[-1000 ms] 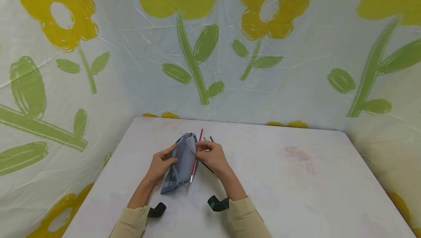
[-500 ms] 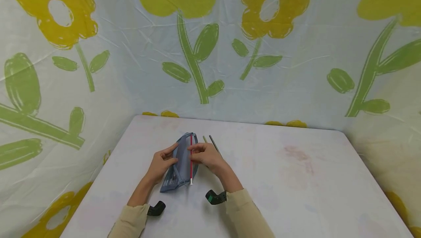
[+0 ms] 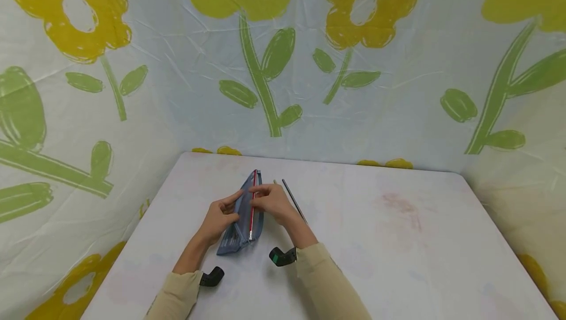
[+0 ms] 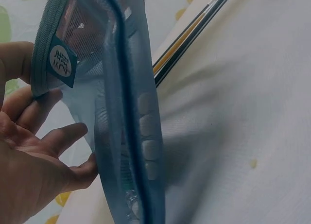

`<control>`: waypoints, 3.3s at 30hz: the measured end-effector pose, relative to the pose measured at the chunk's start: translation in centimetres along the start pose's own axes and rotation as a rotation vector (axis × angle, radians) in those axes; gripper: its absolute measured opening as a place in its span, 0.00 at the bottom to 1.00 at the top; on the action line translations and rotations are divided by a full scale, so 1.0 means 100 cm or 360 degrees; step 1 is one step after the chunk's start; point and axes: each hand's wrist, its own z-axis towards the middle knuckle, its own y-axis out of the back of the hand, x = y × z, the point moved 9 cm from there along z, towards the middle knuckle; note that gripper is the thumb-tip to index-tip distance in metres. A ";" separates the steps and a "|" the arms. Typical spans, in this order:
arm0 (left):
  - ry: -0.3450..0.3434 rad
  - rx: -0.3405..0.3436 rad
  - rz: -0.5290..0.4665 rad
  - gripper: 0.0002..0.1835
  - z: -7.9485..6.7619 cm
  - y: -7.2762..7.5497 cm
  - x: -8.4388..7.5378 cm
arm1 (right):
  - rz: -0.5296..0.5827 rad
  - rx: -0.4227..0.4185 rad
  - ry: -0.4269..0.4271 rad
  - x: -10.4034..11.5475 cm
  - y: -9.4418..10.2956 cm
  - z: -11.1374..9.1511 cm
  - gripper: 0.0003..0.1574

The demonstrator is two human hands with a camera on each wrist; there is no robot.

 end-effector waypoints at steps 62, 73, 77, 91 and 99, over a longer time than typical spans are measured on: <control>-0.0109 -0.0148 0.0329 0.26 -0.002 -0.004 0.008 | -0.0350 -0.0079 0.0073 -0.034 0.004 0.000 0.16; -0.0084 -0.0161 0.0271 0.26 0.004 -0.001 0.007 | -0.0294 -0.0194 0.0122 -0.030 0.011 -0.002 0.07; -0.0030 -0.0155 0.0254 0.27 0.001 -0.004 0.000 | -0.0359 -0.0258 0.0112 -0.032 0.012 -0.001 0.06; -0.0045 -0.0249 0.0211 0.28 -0.011 -0.006 -0.020 | -0.0332 -0.0209 0.0158 -0.037 0.010 -0.003 0.08; -0.0054 -0.0169 0.0283 0.29 0.004 -0.009 -0.015 | -0.0233 -0.0346 0.0232 -0.013 0.067 -0.020 0.09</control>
